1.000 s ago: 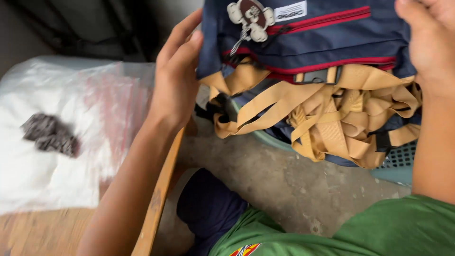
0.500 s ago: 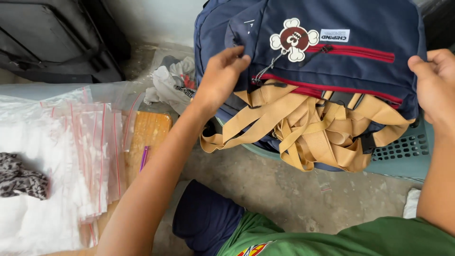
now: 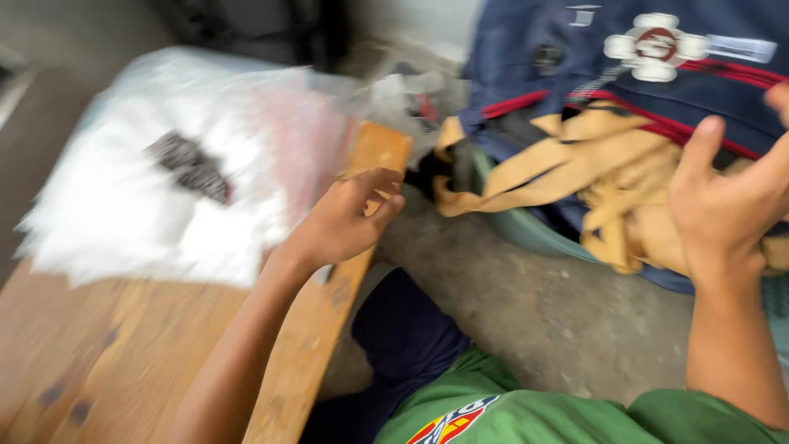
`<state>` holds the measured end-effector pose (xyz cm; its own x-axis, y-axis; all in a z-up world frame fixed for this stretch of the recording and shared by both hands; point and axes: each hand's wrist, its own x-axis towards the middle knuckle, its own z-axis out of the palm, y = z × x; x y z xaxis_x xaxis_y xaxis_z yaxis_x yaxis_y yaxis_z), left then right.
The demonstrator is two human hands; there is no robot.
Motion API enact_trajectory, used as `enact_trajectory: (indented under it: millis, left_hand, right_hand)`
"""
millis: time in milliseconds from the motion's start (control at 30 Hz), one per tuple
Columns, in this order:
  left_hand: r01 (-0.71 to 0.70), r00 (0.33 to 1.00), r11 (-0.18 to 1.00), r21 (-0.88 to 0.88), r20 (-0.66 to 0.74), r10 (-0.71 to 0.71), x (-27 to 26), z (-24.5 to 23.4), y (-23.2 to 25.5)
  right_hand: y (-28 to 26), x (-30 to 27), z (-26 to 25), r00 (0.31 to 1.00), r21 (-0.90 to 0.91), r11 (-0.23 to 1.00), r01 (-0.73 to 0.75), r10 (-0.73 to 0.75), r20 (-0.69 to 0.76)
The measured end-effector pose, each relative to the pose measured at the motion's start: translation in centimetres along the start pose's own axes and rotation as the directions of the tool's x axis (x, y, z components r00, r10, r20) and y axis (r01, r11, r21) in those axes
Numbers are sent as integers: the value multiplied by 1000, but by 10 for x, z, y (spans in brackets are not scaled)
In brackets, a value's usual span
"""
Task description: The person wipes a clear plastic bag with a patterned cloth, then places a small blue bag inside it. They seal the plastic bag and add a sticker to the front.
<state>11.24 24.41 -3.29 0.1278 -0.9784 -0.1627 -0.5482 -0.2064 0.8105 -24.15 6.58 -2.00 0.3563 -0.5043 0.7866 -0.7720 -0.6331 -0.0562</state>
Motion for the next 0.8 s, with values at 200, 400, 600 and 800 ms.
enact_trajectory:
  millis: [200,400,600,800]
  left_hand:
    - [205,938,979,8,-287,-195,-131,-47,-76]
    - [265,745,962,-58,-622,-243,-160,-49,-141]
    - [267,585,958,106,-807,-74,-116,-46,-191]
    - [442,594,841,312,-805,-14,-92,-48,-216]
  right_hand:
    - [-195,9,52,922,685,658,312,-385,-50]
    - [-361,26,130,749,878,357,317,-663,0]
    - [-458,43,212,465,767,583,268,-775,427]
    - [-451,35,277,435,780,524,343,-824,362]
